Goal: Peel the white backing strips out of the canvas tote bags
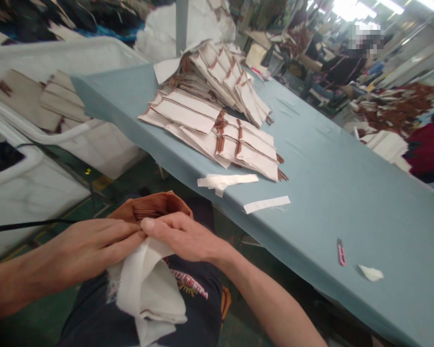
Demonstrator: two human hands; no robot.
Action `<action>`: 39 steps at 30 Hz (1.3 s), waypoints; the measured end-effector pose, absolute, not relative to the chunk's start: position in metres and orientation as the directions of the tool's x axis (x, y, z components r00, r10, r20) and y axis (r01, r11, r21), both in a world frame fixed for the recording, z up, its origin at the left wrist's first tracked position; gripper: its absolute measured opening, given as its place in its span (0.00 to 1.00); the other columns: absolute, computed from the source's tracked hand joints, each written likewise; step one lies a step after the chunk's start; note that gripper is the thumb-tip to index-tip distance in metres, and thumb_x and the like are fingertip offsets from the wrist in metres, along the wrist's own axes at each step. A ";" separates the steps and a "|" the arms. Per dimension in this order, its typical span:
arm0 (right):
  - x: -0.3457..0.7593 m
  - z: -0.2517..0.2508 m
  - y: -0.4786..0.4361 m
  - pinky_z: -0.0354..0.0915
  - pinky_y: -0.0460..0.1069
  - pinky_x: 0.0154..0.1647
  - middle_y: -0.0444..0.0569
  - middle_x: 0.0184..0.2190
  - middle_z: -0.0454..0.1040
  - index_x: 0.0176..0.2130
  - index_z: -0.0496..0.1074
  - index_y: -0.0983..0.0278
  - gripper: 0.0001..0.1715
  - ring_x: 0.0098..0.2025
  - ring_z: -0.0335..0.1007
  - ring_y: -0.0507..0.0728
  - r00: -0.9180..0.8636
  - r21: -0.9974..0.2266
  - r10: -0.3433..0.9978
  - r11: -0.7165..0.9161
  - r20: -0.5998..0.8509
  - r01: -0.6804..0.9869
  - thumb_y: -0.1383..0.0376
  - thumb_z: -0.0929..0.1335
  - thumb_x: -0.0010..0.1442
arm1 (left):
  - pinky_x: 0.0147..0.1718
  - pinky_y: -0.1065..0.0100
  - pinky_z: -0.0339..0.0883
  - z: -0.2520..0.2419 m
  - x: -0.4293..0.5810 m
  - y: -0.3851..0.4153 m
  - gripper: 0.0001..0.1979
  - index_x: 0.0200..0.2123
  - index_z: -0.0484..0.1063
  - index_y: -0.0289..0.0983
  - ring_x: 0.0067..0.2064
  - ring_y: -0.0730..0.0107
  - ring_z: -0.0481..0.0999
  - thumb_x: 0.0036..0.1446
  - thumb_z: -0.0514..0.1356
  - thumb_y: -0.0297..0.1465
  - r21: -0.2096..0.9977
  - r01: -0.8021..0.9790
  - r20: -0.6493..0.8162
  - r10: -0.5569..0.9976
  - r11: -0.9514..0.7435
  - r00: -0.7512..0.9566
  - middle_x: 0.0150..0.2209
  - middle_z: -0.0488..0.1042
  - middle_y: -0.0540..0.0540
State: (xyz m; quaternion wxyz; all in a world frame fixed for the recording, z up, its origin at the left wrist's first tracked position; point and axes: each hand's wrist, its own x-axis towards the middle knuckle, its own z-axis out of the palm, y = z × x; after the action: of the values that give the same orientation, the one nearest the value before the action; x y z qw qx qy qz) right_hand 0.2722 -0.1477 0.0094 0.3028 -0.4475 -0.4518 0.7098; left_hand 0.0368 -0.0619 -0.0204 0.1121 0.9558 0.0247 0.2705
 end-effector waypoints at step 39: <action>0.290 0.031 -0.145 0.63 0.50 0.43 0.49 0.35 0.81 0.40 0.74 0.61 0.17 0.37 0.74 0.56 -0.499 -0.640 0.859 0.446 0.111 0.626 0.60 0.63 0.82 | 0.24 0.73 0.59 0.016 0.062 -0.051 0.24 0.26 0.63 0.40 0.24 0.76 0.64 0.80 0.51 0.34 0.848 0.017 0.134 0.246 -0.530 0.960 0.23 0.63 0.57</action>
State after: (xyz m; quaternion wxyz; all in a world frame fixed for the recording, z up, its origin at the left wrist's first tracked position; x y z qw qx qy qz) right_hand 0.2899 -0.1446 0.0314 0.2157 -0.4514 -0.8226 0.2704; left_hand 0.0623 -0.0509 0.0164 0.4790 0.8664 0.0758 0.1192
